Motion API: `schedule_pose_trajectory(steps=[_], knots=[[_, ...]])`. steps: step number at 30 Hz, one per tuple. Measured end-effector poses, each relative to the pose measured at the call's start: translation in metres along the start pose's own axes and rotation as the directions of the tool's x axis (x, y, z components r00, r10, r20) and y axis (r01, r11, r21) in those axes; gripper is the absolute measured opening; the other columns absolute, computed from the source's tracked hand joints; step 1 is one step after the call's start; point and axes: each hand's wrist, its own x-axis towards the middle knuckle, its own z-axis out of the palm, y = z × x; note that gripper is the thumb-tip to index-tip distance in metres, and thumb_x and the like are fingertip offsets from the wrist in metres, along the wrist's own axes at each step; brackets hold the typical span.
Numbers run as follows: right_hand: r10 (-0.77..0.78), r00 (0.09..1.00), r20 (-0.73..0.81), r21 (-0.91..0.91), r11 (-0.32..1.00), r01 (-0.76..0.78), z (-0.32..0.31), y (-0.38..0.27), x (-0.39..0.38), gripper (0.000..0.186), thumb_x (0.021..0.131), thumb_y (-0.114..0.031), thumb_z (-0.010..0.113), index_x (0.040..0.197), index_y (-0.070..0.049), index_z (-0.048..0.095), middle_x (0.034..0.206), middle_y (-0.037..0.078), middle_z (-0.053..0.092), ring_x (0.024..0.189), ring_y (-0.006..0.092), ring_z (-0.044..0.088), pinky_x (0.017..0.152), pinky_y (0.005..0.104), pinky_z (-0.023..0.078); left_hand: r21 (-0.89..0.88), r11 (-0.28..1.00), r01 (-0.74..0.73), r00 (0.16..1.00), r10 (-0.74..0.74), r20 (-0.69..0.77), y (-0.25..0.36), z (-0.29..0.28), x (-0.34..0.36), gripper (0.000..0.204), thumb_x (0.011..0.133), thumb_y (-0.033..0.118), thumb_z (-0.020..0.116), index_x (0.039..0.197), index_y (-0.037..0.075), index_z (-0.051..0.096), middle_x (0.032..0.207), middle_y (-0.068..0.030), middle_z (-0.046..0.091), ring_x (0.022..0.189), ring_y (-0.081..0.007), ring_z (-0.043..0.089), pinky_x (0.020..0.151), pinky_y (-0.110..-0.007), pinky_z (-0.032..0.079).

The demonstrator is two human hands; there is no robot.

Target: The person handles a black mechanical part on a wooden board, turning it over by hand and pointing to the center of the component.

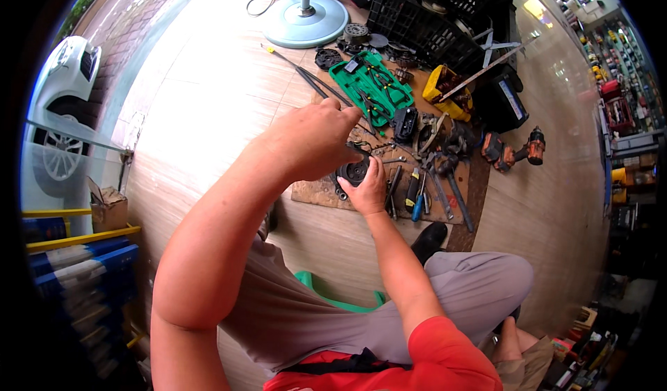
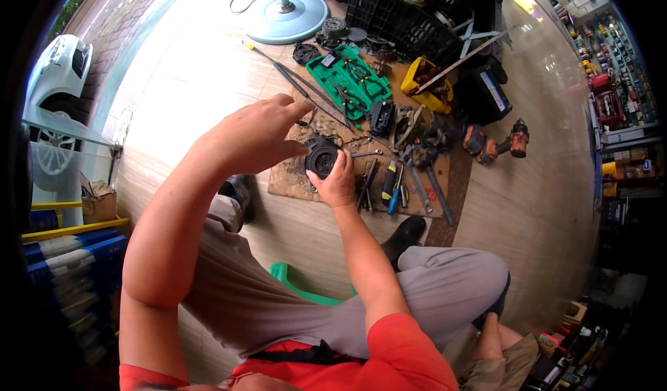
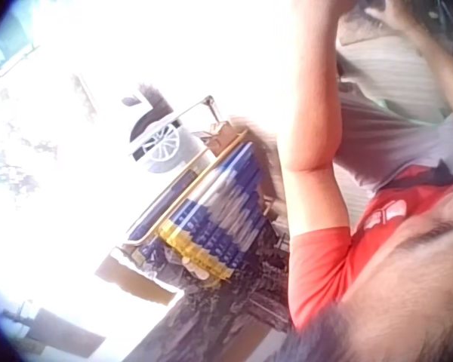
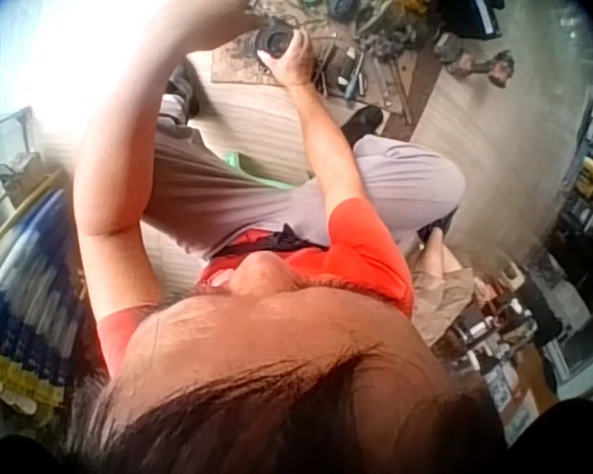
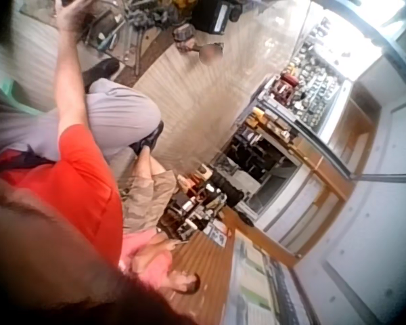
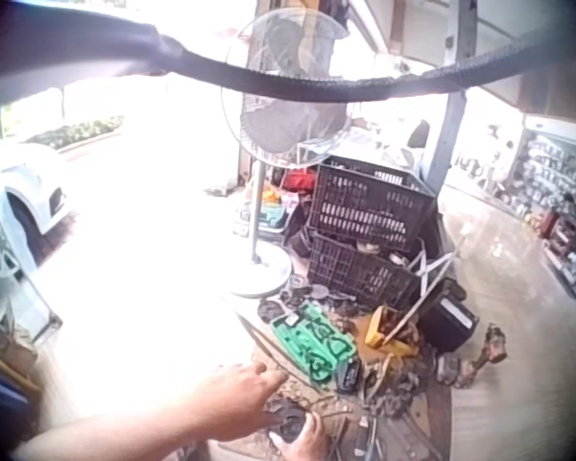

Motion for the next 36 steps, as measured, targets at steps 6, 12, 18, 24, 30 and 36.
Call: schedule_pose_trajectory(steps=[6, 12, 18, 24, 30, 36], knots=[[0.035, 0.999, 0.039, 0.0, 0.999, -0.035, 0.0, 0.004, 0.003, 0.102, 0.069, -0.043, 0.091, 0.141, 0.005, 0.038, 0.143, 0.03, 0.045, 0.131, 0.0474, 0.046, 0.113, 0.0519, 0.04, -0.003, 1.0, 0.0, 1.0, 0.0, -0.01, -0.002, 0.002, -0.001, 0.061, 0.089, 0.027, 0.075, 0.142, 0.006, 0.053, 0.127, -0.02, 0.062, 0.117, -0.0386, 0.063, 0.099, -0.046, 0.051], [0.01, 1.0, 0.024, -0.019, 1.0, -0.009, -0.002, 0.001, 0.001, 0.102, 0.068, -0.042, 0.092, 0.141, 0.005, 0.038, 0.142, 0.029, 0.045, 0.13, 0.0469, 0.047, 0.112, 0.0519, 0.04, -0.024, 0.999, 0.024, 1.0, -0.024, 0.004, 0.002, -0.004, -0.002, 0.063, 0.089, 0.028, 0.076, 0.143, 0.006, 0.053, 0.128, -0.0193, 0.063, 0.118, -0.0381, 0.063, 0.1, -0.045, 0.051], [-0.013, 1.0, 0.002, -0.017, 1.0, 0.013, 0.0, 0.001, 0.001, 0.102, 0.067, -0.041, 0.093, 0.14, 0.004, 0.038, 0.142, 0.028, 0.044, 0.13, 0.0462, 0.046, 0.112, 0.0516, 0.039, -0.022, 0.999, -0.031, 0.997, 0.029, -0.071, -0.005, 0.006, -0.002, 0.058, 0.088, 0.033, 0.077, 0.133, 0.002, 0.058, 0.12, -0.022, 0.066, 0.114, -0.0388, 0.065, 0.096, -0.046, 0.054], [-0.073, 0.997, 0.004, 0.03, 0.997, 0.073, -0.004, 0.004, 0.003, 0.102, 0.066, -0.037, 0.094, 0.141, 0.004, 0.038, 0.143, 0.028, 0.043, 0.131, 0.0464, 0.046, 0.113, 0.0515, 0.039, -0.026, 0.999, -0.039, 0.998, 0.038, -0.06, -0.003, 0.002, -0.001, 0.052, 0.087, 0.033, 0.077, 0.124, 0.0, 0.062, 0.116, -0.0233, 0.068, 0.112, -0.0391, 0.067, 0.094, -0.047, 0.055], [0.056, 0.998, 0.01, 0.03, 0.998, -0.057, -0.001, -0.009, -0.002, 0.107, 0.067, -0.038, 0.093, 0.145, 0.004, 0.034, 0.148, 0.029, 0.038, 0.138, 0.0471, 0.039, 0.116, 0.0527, 0.034, -0.008, 0.998, -0.062, 0.992, 0.061, -0.108, -0.005, 0.008, 0.001, 0.052, 0.086, 0.032, 0.077, 0.123, -0.001, 0.062, 0.115, -0.0224, 0.068, 0.111, -0.0386, 0.067, 0.093, -0.048, 0.056], [0.075, 0.997, 0.001, 0.045, 0.996, -0.075, 0.006, -0.005, 0.002, 0.104, 0.069, -0.039, 0.092, 0.144, 0.005, 0.034, 0.148, 0.029, 0.038, 0.137, 0.0476, 0.039, 0.117, 0.0534, 0.033, -0.001, 1.0, -0.016, 1.0, 0.016, -0.014, 0.0, 0.003, 0.002, 0.062, 0.088, 0.029, 0.077, 0.141, 0.006, 0.054, 0.123, -0.0207, 0.063, 0.114, -0.0391, 0.065, 0.097, -0.047, 0.053]])
